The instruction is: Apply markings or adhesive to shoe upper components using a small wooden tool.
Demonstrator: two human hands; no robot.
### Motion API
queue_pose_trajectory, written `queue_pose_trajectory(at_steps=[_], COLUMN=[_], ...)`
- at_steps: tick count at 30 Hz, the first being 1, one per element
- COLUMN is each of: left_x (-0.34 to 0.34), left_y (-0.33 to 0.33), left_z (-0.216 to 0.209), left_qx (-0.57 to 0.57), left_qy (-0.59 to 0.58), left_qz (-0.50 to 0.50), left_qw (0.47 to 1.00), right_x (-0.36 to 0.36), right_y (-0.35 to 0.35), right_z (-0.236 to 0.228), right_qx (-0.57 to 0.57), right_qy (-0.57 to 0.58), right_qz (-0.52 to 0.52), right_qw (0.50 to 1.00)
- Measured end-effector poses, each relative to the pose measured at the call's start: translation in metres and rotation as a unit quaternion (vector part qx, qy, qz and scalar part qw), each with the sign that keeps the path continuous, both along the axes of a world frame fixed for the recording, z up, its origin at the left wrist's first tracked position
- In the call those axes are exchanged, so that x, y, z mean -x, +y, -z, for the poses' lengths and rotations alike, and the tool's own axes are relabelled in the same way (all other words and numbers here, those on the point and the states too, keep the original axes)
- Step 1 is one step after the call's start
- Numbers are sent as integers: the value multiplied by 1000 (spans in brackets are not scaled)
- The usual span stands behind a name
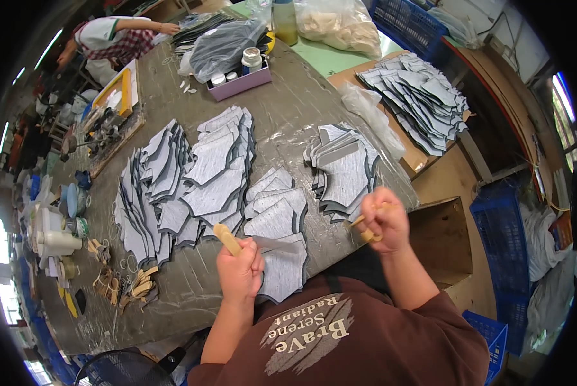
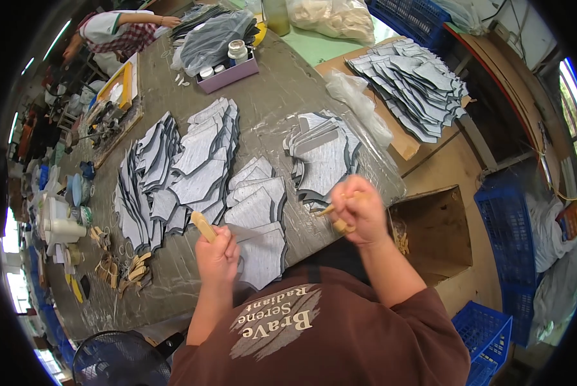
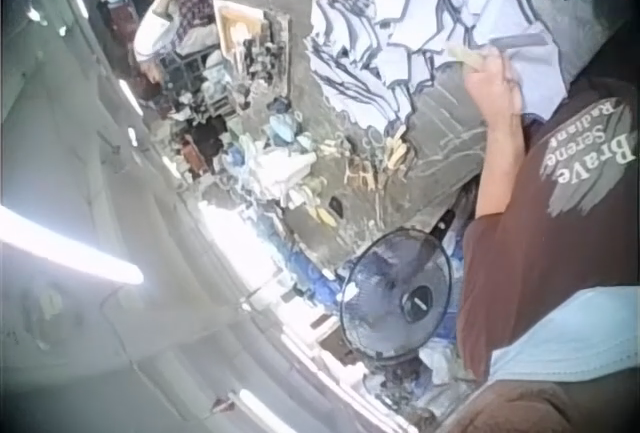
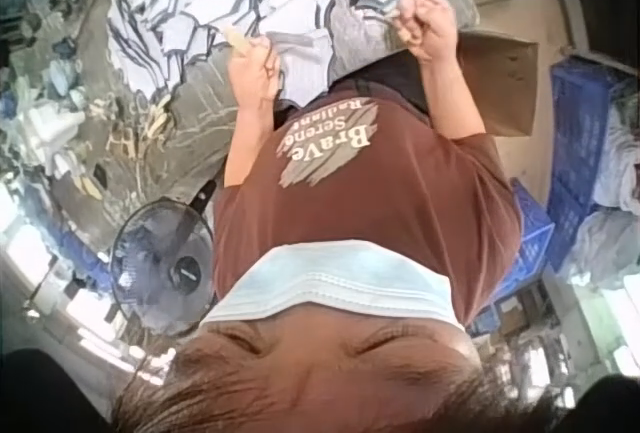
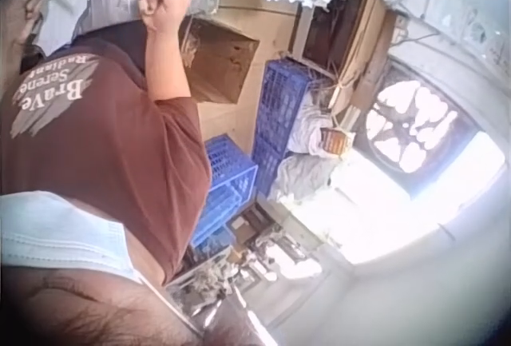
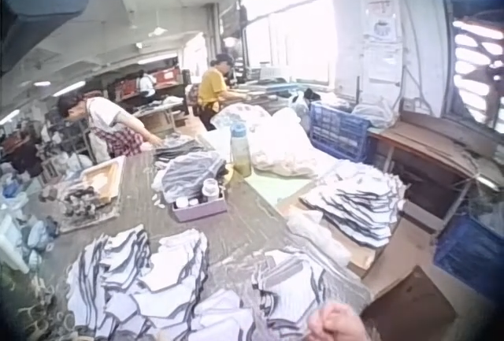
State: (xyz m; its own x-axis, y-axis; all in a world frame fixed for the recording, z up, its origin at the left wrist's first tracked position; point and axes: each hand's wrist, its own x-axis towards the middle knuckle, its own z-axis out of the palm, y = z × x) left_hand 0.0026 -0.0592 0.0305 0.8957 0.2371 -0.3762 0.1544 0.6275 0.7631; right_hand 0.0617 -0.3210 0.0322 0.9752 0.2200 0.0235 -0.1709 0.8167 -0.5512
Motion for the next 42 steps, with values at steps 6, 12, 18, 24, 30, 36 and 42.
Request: queue_pose_trajectory(at_steps=[6, 12, 18, 24, 30, 36, 42], left_x=[4, 10, 18, 21, 21, 17, 11], left_y=[14, 29, 40, 41, 36, 30, 35], left_z=[1, 1, 0, -4, -3, 1, 13], left_qx=[-63, -49, -147, -316, -382, -375, -395], left_qy=[-33, -72, -90, -22, -50, 35, 31], left_qz=[-17, 42, 47, 197, 187, 205, 247], left_qw=[997, 995, 984, 928, 904, 903, 884], right_x=[8, 88, 69, 35, 16, 18, 48], right_y=[-125, -265, -255, -222, -179, -40, 42], right_z=[40, 202, 208, 159, 104, 25, 39], right_qx=[364, 814, 747, 614, 644, 617, 604], right_qy=[47, 249, 232, 290, 78, -331, -561], right_qz=[542, 227, 284, 367, 548, 385, 90], right_qw=[756, 474, 554, 636, 528, 602, 559])
